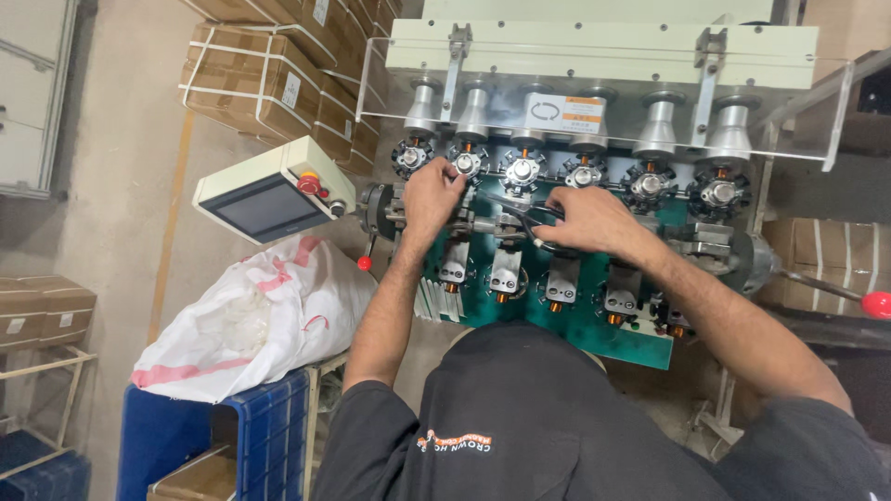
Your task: The person unwraps plastic film from small black mechanical components in a blue bin, then carries them to a multi-station machine and fits each component onto the machine's spindles, using scissors at times to help with the parts. They repeat this cycle, moving between the bin and the machine.
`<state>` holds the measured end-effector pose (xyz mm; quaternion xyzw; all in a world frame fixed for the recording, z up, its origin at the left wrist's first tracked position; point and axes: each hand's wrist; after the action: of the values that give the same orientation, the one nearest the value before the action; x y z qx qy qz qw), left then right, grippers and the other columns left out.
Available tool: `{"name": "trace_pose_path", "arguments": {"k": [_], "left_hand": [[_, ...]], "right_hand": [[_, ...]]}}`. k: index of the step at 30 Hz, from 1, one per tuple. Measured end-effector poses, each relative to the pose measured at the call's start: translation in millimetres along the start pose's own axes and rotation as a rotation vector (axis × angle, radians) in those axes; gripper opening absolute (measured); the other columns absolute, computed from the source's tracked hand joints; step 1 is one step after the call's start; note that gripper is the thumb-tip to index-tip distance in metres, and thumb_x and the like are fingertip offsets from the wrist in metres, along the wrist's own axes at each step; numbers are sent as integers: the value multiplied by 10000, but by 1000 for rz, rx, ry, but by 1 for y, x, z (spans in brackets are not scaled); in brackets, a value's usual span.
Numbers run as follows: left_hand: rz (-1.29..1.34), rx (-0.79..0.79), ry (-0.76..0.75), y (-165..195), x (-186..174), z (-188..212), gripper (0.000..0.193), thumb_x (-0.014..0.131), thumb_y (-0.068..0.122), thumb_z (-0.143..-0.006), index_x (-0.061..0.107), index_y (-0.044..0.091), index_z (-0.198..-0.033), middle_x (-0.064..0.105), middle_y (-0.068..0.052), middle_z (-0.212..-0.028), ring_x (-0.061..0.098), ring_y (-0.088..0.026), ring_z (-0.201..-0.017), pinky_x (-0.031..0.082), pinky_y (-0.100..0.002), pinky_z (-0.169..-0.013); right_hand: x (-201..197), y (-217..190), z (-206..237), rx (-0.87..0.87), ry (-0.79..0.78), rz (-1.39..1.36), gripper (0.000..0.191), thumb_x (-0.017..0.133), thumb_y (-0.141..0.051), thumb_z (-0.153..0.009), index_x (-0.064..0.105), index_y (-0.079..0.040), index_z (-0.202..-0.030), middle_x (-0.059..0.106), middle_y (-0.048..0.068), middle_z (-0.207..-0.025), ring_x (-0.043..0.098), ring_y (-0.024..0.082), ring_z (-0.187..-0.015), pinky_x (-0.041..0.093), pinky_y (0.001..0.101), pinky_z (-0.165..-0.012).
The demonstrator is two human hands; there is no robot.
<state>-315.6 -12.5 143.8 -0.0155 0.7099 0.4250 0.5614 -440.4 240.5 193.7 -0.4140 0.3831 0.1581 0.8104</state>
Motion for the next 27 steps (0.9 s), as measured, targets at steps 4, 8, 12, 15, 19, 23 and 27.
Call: {"name": "trace_pose_path", "arguments": {"k": [4,8,12,15,19,23,27], "left_hand": [[154,-37,-27,-25,13,-15,142,741,231,-821,779,113,-888,767,-91,-787,742,-235,-733,567,-362,-697],[478,-5,-70,-44,28,-37,145,750,180,-827,770,59,-904,774,-60,-774,719,-131,-688,563,-301,-658],[997,-180,-256,-46,33,-59,117,731,103,-872,757,17,-948,731,-23,-781,596,-82,-647,442,-279,-565],[825,-130,-84,-51,26,-59,93,717,90,-845,751,37,-912,726,-60,-744,639,-121,-603,505,-309,-564],[273,238,89,-65,1,-30,63,720,66,-783,750,64,-838,700,-94,-775,696,-240,-709,560,-371,-671],[49,576,-16,-63,-13,-10,103,689,63,-791,747,101,-868,663,-95,-904,685,-313,-866,562,-426,-766],[-69,541,-137,-52,-22,-6,126,712,103,-775,758,126,-890,662,-86,-916,680,-320,-852,535,-459,-692]], "right_hand": [[14,-35,-40,-68,-24,5,527,757,-504,-783,740,-28,-1011,749,173,-838,731,342,-801,565,453,-748],[31,-49,-58,-115,-5,-122,429,767,-437,-784,763,-34,-931,740,146,-785,728,306,-717,563,410,-691],[45,-51,-51,-71,3,-161,413,773,-419,-791,759,-24,-912,717,125,-729,693,273,-652,540,397,-641],[48,-47,-37,-7,-5,-152,431,776,-426,-798,756,-24,-952,704,111,-708,672,251,-629,526,397,-623],[44,-36,-18,60,-16,-203,443,775,-419,-786,756,-56,-1039,718,75,-720,672,218,-626,535,379,-611],[39,-27,-10,86,-37,-193,442,775,-417,-798,753,-47,-1039,721,63,-725,683,190,-632,549,348,-626],[33,-22,-10,49,-56,-193,436,774,-411,-805,756,-39,-1032,715,66,-724,679,187,-635,547,347,-625]]}}
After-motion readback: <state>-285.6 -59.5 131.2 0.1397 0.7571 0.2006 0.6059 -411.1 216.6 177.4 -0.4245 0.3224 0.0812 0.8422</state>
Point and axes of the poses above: each hand's wrist, its own z-axis away from the middle knuckle, its own x-axis out of the palm, y = z × x
